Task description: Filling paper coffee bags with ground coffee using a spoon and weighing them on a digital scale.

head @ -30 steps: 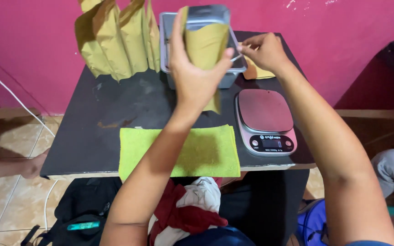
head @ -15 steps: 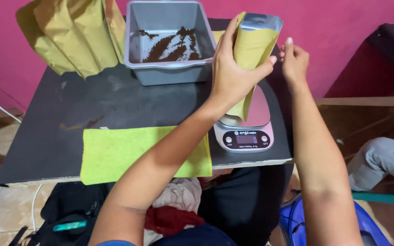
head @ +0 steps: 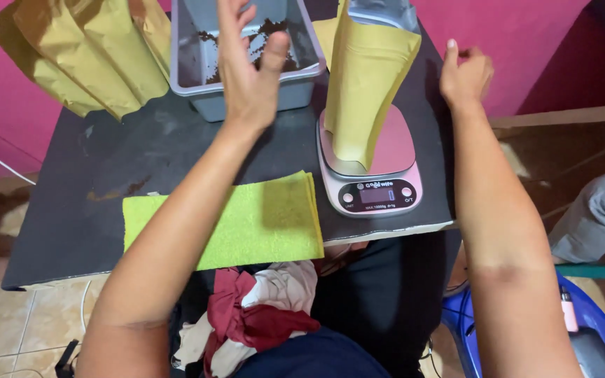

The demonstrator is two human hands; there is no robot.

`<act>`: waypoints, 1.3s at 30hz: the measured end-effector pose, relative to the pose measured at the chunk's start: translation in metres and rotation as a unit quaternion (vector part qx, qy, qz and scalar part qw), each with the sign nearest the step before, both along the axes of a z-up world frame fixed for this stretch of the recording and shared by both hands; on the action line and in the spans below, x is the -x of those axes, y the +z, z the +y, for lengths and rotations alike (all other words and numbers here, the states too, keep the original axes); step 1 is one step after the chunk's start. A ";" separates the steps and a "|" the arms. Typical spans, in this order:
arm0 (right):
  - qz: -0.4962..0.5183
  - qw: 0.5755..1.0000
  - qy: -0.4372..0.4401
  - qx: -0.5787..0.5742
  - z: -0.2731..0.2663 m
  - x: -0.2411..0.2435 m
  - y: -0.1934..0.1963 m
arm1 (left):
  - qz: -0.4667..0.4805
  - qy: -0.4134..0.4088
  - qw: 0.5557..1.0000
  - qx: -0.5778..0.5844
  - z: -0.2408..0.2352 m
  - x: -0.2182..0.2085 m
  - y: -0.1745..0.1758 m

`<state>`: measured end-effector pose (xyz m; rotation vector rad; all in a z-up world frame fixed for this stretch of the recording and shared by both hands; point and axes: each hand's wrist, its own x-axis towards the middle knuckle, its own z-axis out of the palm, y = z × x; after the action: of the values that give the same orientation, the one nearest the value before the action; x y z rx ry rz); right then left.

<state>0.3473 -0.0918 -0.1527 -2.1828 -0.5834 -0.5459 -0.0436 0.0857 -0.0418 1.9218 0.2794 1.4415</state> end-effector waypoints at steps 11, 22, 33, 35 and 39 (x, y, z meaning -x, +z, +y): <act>0.250 0.919 -0.064 0.300 -0.004 0.047 0.030 | -0.025 0.110 0.958 -0.265 0.027 0.026 -0.036; 0.298 0.912 -0.061 0.277 -0.005 0.069 0.049 | 0.053 0.101 0.954 -0.277 0.010 0.024 -0.040; 0.275 0.915 -0.045 0.293 -0.006 0.049 0.034 | 0.028 0.050 0.960 -0.274 0.000 0.027 -0.030; 0.281 0.913 -0.042 0.294 -0.007 0.057 0.041 | 0.025 0.029 0.961 -0.275 -0.002 0.023 -0.032; 0.273 0.924 -0.034 0.267 -0.008 0.051 0.037 | 0.063 -0.072 0.974 -0.206 -0.010 0.016 -0.040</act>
<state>0.2962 -0.1001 -0.1157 -2.7191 -0.3717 0.2347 -0.0595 0.0760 -0.0818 2.3156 -0.1138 1.3603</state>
